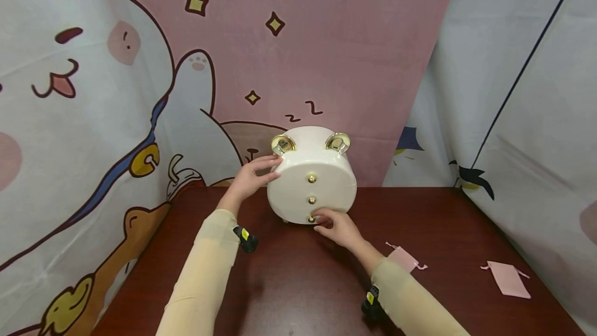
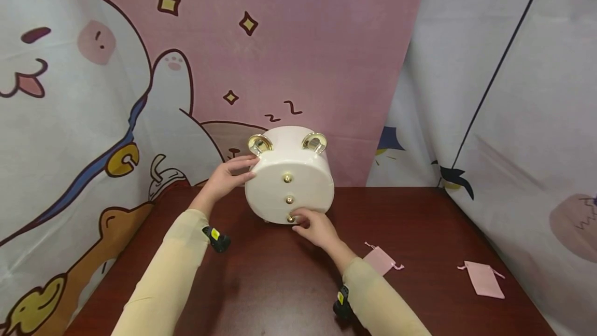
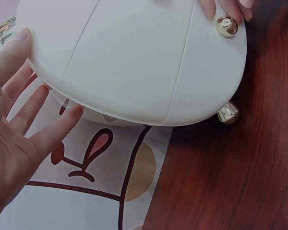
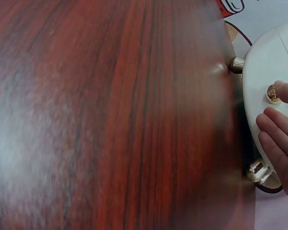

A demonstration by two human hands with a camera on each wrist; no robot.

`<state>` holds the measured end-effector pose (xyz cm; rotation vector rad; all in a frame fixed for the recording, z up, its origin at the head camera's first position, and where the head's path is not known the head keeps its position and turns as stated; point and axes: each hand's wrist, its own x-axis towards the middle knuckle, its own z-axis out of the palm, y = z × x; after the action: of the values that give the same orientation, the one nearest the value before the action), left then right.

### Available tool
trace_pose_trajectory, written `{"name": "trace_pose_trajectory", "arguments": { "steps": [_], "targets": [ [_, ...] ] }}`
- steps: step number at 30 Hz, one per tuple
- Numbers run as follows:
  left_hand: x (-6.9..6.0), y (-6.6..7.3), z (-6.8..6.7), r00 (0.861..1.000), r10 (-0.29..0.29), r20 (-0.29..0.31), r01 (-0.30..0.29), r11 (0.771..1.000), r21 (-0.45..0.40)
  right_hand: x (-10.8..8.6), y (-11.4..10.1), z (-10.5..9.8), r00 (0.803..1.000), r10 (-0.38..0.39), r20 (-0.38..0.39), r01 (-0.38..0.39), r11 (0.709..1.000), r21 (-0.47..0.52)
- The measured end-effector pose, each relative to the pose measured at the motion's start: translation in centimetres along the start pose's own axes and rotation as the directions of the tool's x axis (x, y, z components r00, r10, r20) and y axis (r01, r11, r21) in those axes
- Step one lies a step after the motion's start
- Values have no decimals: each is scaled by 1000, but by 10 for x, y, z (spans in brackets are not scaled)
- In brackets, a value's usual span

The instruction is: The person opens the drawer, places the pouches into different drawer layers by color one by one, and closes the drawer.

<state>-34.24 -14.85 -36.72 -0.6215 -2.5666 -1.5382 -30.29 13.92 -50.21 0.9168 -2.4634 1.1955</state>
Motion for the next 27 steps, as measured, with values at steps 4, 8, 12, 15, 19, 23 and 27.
{"name": "trace_pose_trajectory", "arguments": {
  "steps": [4, 8, 12, 15, 19, 23, 27],
  "targets": [
    [0, -1, 0, 1000, 8, 0, -8, 1000, 2, 1, 2, 5, 1000, 20, -9, -20, 999, 27],
    [0, -1, 0, 1000, 5, 0, -5, 1000, -4, 3, 4, 11, 999, 32, -24, -31, 999, 23],
    [1, -2, 0, 1000, 1, 3, -1, 1000, -13, 5, 5, 15, 998, 52, -46, -53, 999, -8],
    [0, -2, 0, 1000, 5, 6, -5, 1000, -9, 6, 3, 17, 996, 64, -68, -68, 997, -44],
    [0, -3, 0, 1000, 9, 2, -9, 1000, 1, 7, 2, 19, 993, 81, -91, -88, 994, -68],
    [0, -3, 0, 1000, 11, 2, -11, 1000, -11, 8, 1, 21, 988, 116, -105, -125, 988, -89],
    [0, -3, 0, 1000, 16, 0, -16, 1000, 7, 8, 1, 23, 984, 126, -124, -140, 984, -111]
  ]
}}
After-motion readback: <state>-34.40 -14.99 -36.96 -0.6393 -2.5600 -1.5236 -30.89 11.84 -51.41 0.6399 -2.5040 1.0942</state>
